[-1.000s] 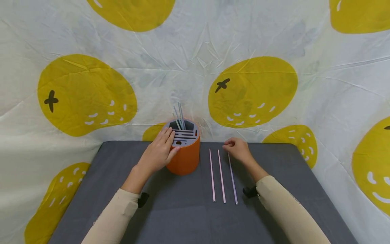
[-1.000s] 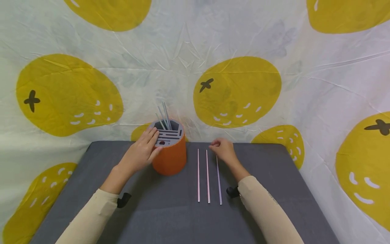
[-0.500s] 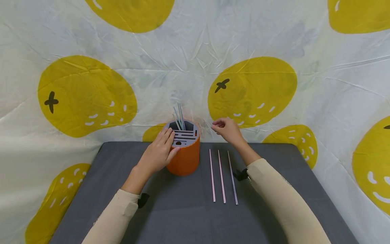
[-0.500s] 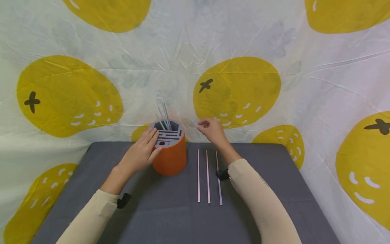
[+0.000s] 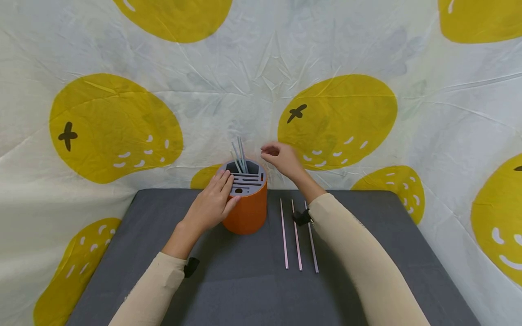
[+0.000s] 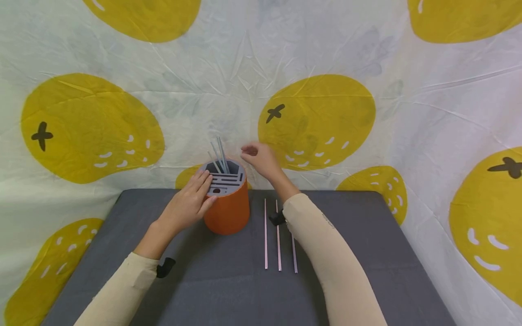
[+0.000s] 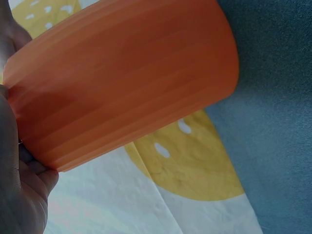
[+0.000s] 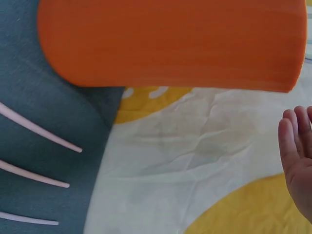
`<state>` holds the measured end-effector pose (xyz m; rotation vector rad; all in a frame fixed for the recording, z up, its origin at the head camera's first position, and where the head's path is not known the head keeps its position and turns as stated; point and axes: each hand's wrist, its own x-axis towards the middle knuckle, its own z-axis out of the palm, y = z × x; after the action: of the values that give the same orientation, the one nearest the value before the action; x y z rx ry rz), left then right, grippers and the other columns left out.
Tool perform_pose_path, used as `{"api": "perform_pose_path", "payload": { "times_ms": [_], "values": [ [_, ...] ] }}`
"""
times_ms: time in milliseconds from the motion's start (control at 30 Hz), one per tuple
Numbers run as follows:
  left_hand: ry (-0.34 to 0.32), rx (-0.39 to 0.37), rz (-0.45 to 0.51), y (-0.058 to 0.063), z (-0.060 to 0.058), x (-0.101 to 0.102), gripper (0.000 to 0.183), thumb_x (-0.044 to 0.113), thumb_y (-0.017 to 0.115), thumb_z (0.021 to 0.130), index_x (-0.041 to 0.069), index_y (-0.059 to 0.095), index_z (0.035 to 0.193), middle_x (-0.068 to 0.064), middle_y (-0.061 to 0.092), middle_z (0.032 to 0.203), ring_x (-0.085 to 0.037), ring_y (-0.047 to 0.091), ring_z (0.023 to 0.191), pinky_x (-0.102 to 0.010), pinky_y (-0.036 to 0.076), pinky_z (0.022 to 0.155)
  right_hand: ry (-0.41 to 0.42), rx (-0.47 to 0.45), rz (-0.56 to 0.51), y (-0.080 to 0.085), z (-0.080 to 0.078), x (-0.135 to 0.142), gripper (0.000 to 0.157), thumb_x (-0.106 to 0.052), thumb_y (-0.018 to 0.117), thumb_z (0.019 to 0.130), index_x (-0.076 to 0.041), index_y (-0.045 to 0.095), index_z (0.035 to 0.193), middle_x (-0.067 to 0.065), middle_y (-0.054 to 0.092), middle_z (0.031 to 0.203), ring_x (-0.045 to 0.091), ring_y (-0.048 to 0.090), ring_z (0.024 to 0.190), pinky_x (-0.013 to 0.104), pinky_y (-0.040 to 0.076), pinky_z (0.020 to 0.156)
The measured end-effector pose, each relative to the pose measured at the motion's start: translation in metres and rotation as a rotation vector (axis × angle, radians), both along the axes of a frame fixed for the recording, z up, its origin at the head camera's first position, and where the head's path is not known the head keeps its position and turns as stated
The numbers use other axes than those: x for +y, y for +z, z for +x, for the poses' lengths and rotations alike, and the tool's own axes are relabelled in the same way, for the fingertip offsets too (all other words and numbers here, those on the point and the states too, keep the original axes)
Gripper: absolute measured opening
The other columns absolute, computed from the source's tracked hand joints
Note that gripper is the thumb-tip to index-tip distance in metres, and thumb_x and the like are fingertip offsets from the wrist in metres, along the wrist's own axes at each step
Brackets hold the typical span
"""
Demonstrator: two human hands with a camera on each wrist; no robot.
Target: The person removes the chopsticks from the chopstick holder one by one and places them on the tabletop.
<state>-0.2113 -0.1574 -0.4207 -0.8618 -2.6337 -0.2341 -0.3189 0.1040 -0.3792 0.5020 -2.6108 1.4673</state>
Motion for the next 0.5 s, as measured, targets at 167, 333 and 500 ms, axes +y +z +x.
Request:
{"api": "perform_pose_path", "payload": {
  "times_ms": [167, 333, 500],
  "values": [
    [-0.006, 0.015, -0.001, 0.000, 0.000, 0.000, 0.066, 0.037, 0.056, 0.107, -0.008, 0.042, 0.153, -0.027, 0.041, 0.160, -0.042, 0.035, 0.152, -0.051, 0.031, 0.125, 0.047, -0.013, 0.002, 0.007, -0.008, -0.017, 0.030, -0.015, 0.072, 0.098, -0.002, 0.071, 0.125, 0.014, 0.074, 0.120, 0.029, 0.070, 0.110, 0.043, 0.058, 0.098],
    [-0.005, 0.012, 0.001, 0.001, -0.001, -0.001, 0.066, 0.037, 0.056, 0.107, -0.008, 0.042, 0.153, -0.027, 0.041, 0.160, -0.042, 0.035, 0.152, -0.052, 0.031, 0.125, 0.082, -0.030, 0.009, 0.010, -0.012, -0.031, 0.029, -0.013, 0.071, 0.099, -0.002, 0.070, 0.126, 0.014, 0.074, 0.120, 0.028, 0.070, 0.113, 0.041, 0.058, 0.100],
    [-0.011, 0.016, -0.003, 0.000, 0.000, -0.002, 0.067, 0.037, 0.056, 0.106, -0.008, 0.043, 0.153, -0.027, 0.041, 0.160, -0.042, 0.035, 0.152, -0.051, 0.031, 0.125, 0.082, -0.039, 0.037, 0.012, -0.013, -0.040, 0.027, -0.017, 0.072, 0.099, -0.005, 0.071, 0.123, 0.012, 0.075, 0.117, 0.025, 0.071, 0.109, 0.038, 0.059, 0.097]
  ]
}}
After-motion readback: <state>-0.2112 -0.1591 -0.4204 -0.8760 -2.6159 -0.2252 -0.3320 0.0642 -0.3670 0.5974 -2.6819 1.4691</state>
